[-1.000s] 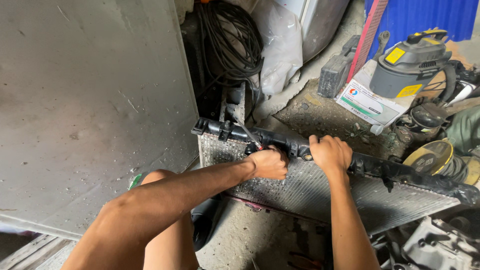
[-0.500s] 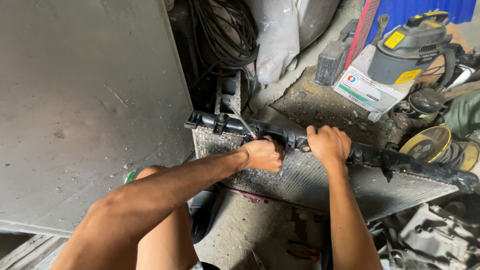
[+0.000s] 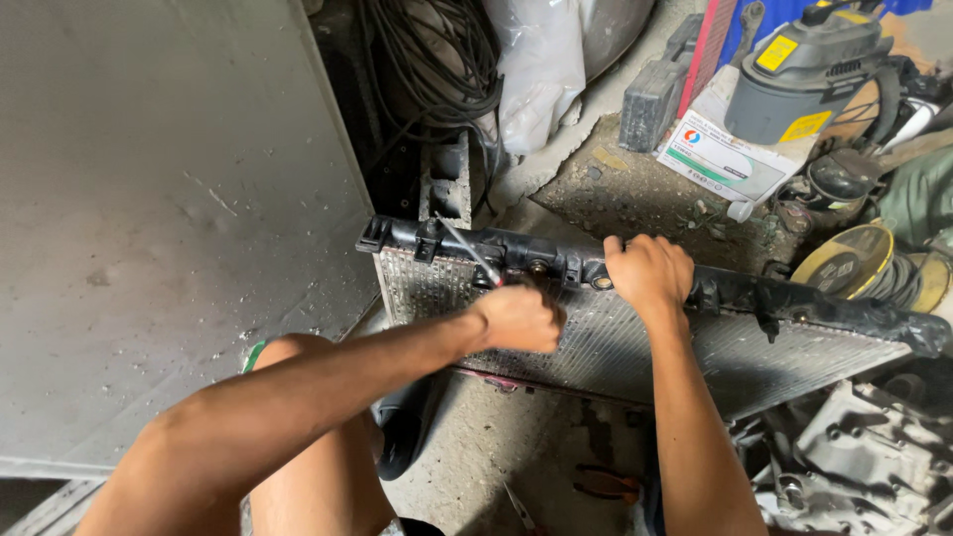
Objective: The person uses a screwdriver to loosen and remove fasteners from the top tank of a car radiator. They repeatedly insert the screwdriver into the fastener slots and turn it to release the components.
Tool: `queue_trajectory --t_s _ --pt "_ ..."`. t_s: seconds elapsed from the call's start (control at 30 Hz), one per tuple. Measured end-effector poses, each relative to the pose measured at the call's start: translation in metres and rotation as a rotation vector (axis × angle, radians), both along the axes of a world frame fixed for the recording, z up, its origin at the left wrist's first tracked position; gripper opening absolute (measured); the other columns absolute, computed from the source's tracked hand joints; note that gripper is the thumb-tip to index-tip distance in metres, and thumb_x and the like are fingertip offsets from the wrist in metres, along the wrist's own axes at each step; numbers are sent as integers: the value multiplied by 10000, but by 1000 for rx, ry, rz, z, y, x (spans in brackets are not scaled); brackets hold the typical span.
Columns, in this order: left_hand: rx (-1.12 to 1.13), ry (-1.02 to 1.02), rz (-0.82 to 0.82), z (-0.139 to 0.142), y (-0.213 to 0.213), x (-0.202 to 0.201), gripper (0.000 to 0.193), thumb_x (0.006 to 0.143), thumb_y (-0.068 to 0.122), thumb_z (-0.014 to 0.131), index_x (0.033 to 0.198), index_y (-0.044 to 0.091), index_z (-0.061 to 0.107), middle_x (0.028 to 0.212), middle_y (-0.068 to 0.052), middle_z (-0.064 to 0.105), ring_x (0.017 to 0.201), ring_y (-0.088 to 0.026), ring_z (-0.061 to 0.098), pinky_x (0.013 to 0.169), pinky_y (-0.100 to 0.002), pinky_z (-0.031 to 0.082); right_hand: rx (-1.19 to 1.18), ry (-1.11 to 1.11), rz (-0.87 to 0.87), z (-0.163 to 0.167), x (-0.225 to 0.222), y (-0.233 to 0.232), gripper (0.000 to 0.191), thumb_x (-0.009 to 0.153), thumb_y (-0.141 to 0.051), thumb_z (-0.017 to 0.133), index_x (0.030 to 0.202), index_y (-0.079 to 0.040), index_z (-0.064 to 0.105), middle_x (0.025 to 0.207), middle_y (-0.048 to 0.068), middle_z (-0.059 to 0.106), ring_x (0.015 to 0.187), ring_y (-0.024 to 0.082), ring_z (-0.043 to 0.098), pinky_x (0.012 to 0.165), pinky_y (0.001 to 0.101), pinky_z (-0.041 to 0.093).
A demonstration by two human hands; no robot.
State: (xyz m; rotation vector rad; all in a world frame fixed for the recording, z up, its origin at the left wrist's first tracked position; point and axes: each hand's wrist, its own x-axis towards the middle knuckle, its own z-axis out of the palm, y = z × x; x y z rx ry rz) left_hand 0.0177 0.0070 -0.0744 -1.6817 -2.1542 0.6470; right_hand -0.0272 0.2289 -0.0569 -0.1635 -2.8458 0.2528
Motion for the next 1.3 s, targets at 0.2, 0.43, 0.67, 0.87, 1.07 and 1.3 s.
queue_trajectory --t_s 0.2,0.43,0.67,0.87,1.07,1.3 --pt "-245 -475 -159 -62 13 89 165 952 140 593 857 44 686 672 -85 700 496 -132 648 458 -315 560 4 36 -3 -6 0 4 547 965 -473 505 825 -12 764 927 233 734 908 427 682 867 530 502" --pt "-156 -669 -170 -86 20 117 230 742 425 594 766 217 688 714 -7 633 641 -161 619 595 -331 509 25 22 10 -5 3 1 579 975 -490 510 792 -1 761 902 241 729 893 443 683 845 537 505" --pt "-80 -592 -255 -51 21 83 290 784 487 660 709 208 678 746 2 655 765 -195 653 716 -388 530 45 -26 -15 -6 2 1 587 995 -492 506 813 2 767 915 242 729 915 439 684 871 539 502" --pt "-164 -625 -250 -53 20 81 335 847 508 618 769 191 691 754 -15 654 749 -191 655 706 -372 536 52 37 7 -13 0 4 580 993 -494 510 815 -2 761 915 240 729 923 430 680 878 536 497" --pt "-195 -559 -286 -63 19 77 372 911 505 544 769 190 682 724 -6 626 680 -134 611 681 -329 522 44 48 7 -13 0 6 571 969 -493 526 789 0 753 887 238 719 877 438 674 834 542 495" --pt "-258 -532 -264 -66 11 73 394 928 526 539 834 187 716 775 -10 626 733 -138 599 734 -362 515 31 2 7 -11 3 4 597 1000 -471 504 734 16 723 819 245 709 812 432 677 802 548 501"
